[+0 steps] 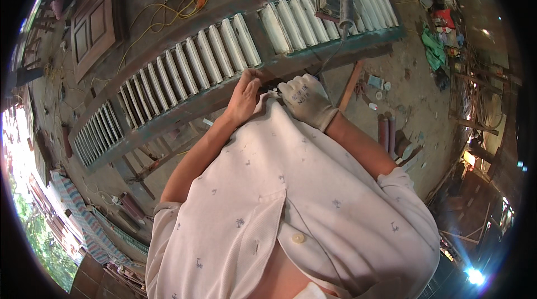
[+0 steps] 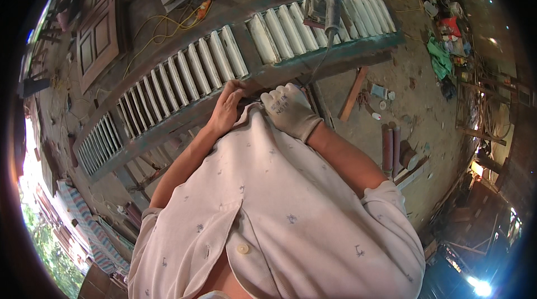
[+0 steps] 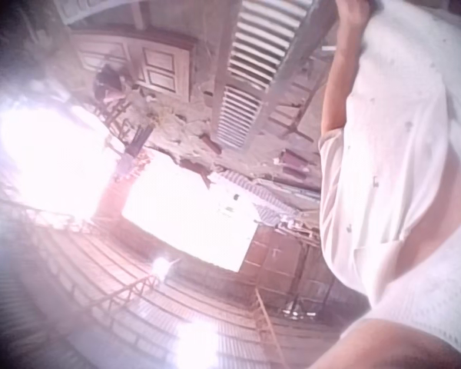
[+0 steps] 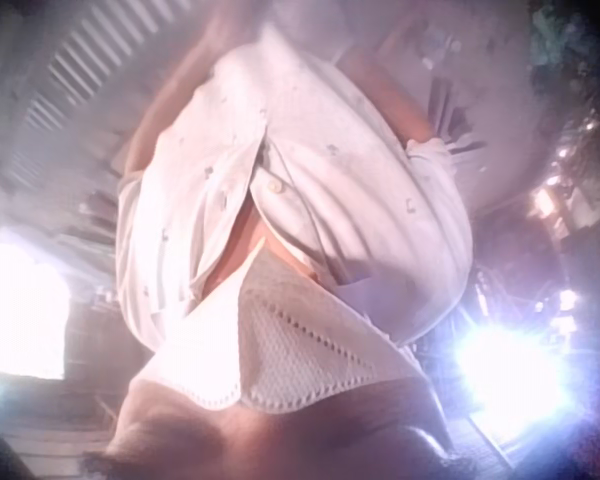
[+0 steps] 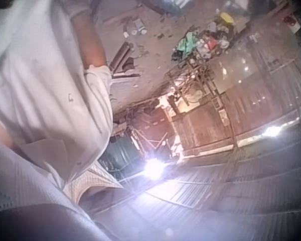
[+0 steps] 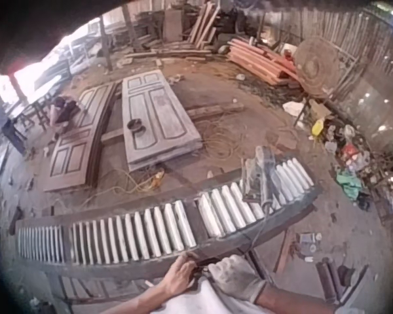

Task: The person uses an electric sander to smooth the surface of a long wooden slatted panel. They move the sander along the slats, repositioning the panel and adjusting their grip as needed.

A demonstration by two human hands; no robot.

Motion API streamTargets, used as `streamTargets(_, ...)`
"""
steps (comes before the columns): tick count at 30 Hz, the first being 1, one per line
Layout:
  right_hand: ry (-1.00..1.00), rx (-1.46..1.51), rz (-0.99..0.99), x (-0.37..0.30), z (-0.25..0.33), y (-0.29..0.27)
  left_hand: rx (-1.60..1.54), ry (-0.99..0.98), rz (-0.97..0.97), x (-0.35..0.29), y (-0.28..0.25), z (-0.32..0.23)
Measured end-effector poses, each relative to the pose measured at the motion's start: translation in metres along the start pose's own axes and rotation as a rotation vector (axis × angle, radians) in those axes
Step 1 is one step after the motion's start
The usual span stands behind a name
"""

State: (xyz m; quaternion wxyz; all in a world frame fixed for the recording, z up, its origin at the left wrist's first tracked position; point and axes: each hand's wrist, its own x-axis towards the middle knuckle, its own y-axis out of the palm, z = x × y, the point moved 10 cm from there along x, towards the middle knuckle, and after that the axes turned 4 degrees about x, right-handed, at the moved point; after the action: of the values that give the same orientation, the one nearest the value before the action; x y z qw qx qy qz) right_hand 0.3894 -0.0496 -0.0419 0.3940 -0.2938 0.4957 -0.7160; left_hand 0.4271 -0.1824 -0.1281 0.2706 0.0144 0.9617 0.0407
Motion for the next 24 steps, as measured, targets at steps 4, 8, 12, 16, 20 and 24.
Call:
streamTargets(4, -0.084, -0.049, -0.057, 0.001, 0.01, 0.002, 0.047, 0.076, -0.053, -0.003, -0.004, -0.014)
streamTargets(8, -0.062, -0.114, -0.01, 0.002, 0.011, 0.002, 0.127, 0.107, -0.027, -0.001, -0.002, -0.005)
streamTargets(12, -0.052, -0.127, -0.04, 0.005, 0.011, -0.003, 0.02, 0.0, -0.072, -0.008, -0.008, -0.008)
streamTargets(16, -0.069, -0.14, -0.068, 0.011, 0.013, -0.005, 0.093, 0.015, -0.033, -0.005, -0.008, -0.003)
streamTargets(20, -0.133, -0.111, -0.005, 0.015, 0.018, 0.001, 0.213, 0.024, 0.037, 0.0, -0.003, 0.002)
streamTargets(24, -0.236, -0.091, 0.069, 0.017, 0.02, 0.01, 0.392, -0.127, 0.143, -0.009, 0.006, 0.005)
